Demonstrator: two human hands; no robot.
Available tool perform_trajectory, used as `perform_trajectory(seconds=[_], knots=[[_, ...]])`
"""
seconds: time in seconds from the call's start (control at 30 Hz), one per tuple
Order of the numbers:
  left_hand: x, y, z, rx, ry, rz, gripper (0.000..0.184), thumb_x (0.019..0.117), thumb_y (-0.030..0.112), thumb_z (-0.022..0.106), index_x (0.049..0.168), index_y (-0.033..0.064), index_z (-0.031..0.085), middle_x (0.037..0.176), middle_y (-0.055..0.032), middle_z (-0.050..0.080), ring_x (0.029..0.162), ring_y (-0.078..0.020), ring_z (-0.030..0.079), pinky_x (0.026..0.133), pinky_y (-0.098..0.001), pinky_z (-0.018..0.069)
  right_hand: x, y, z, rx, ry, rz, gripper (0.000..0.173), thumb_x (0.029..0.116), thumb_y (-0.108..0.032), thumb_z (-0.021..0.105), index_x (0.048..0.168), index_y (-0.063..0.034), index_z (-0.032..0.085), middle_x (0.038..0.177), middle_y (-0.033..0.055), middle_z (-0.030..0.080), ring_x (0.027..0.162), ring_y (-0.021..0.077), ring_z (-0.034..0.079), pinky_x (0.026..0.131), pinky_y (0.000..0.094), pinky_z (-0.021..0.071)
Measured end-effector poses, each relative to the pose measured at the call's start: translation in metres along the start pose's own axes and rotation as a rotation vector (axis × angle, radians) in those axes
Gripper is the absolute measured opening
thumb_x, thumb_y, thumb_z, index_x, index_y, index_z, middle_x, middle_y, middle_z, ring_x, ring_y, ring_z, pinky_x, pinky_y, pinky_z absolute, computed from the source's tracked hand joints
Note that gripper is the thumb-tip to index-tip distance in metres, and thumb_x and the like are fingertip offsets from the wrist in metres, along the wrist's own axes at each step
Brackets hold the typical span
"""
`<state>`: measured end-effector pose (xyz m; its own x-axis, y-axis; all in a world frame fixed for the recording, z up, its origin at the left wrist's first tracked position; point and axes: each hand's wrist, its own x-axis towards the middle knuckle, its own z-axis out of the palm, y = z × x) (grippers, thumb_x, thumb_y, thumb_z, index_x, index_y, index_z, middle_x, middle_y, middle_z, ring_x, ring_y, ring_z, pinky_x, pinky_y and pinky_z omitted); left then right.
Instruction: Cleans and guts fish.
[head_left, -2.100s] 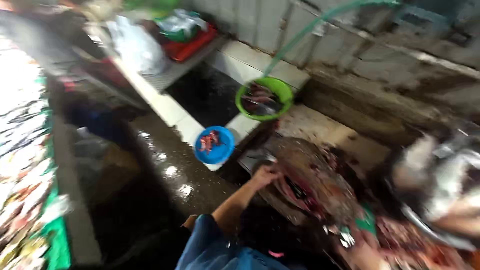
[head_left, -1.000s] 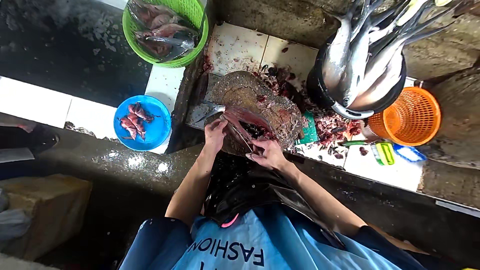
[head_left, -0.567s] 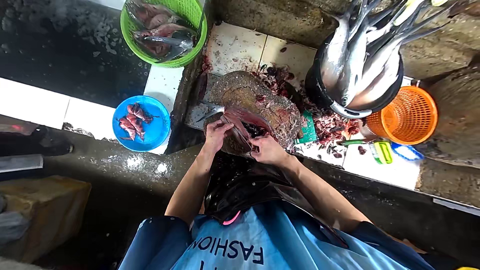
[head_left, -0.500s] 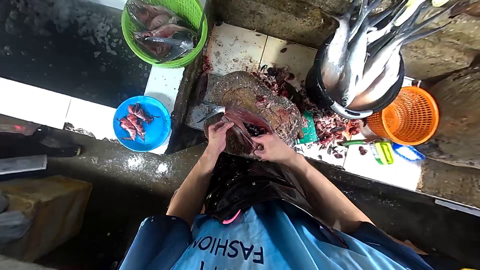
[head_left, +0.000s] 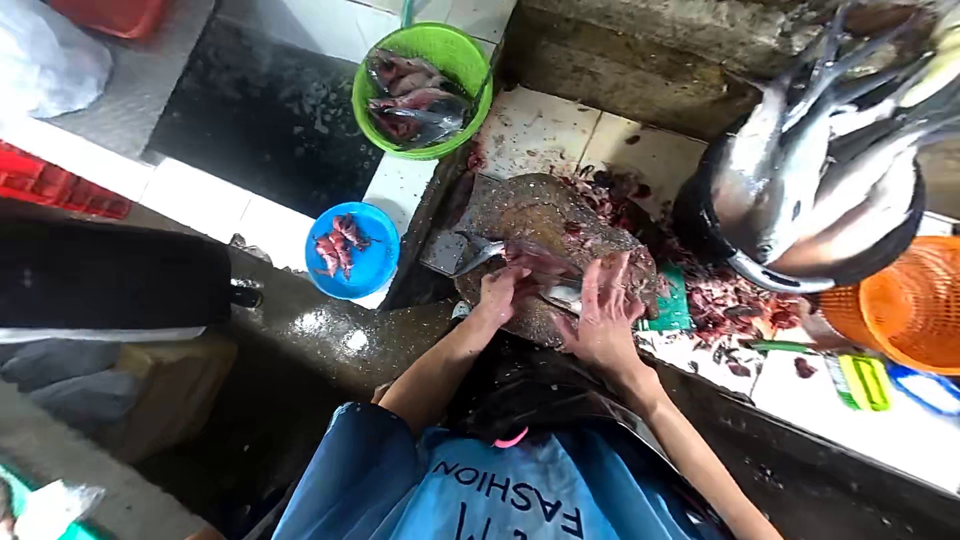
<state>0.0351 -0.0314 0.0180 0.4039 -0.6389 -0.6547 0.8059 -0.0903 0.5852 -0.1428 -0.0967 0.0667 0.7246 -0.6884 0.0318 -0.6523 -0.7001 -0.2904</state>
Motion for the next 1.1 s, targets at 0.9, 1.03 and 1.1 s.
perform_trajectory(seconds=[0.9, 1.03, 1.1], knots=[[0.000, -0.004, -0.003, -0.071, -0.027, -0.052, 0.018, 0.1019, 0.007, 0.055, 0.115, -0.0008, 0.065, 0.101, -0.0130, 0.070, 0.089, -0.0245, 0.070, 0.085, -0.0437, 0.0595, 0.021, 0.046, 0.006, 0.676, 0.015, 0.137, 0.056, 0.1034, -0.022, 0.056, 0.158, -0.0220, 0.044, 0.124, 0.0005, 0.074, 0.089, 0.0132, 0.072, 0.080, 0.0396, 0.0586], [0.002, -0.003, -0.009, -0.189, -0.024, -0.038, 0.024, 0.1039, 0.012, 0.055, 0.123, 0.0004, 0.063, 0.110, -0.0142, 0.070, 0.097, -0.0255, 0.071, 0.091, -0.0431, 0.0594, 0.024, 0.046, 0.000, 1.153, 0.022, -0.033, 0.092, 0.0976, -0.015, 0.062, 0.167, -0.0215, 0.002, 0.172, 0.0076, 0.020, 0.143, 0.0279, 0.048, 0.109, 0.0504, 0.0528], [0.001, -0.012, -0.011, -0.102, -0.017, 0.018, 0.025, 0.1022, 0.008, 0.058, 0.125, 0.0003, 0.063, 0.114, -0.0144, 0.070, 0.099, -0.0264, 0.070, 0.090, -0.0447, 0.0591, 0.024, 0.032, -0.013, 0.440, -0.075, -0.088, 0.092, 0.0851, -0.010, 0.070, 0.165, -0.0185, 0.025, 0.169, 0.0149, 0.026, 0.145, 0.0377, 0.045, 0.113, 0.0656, 0.0394]])
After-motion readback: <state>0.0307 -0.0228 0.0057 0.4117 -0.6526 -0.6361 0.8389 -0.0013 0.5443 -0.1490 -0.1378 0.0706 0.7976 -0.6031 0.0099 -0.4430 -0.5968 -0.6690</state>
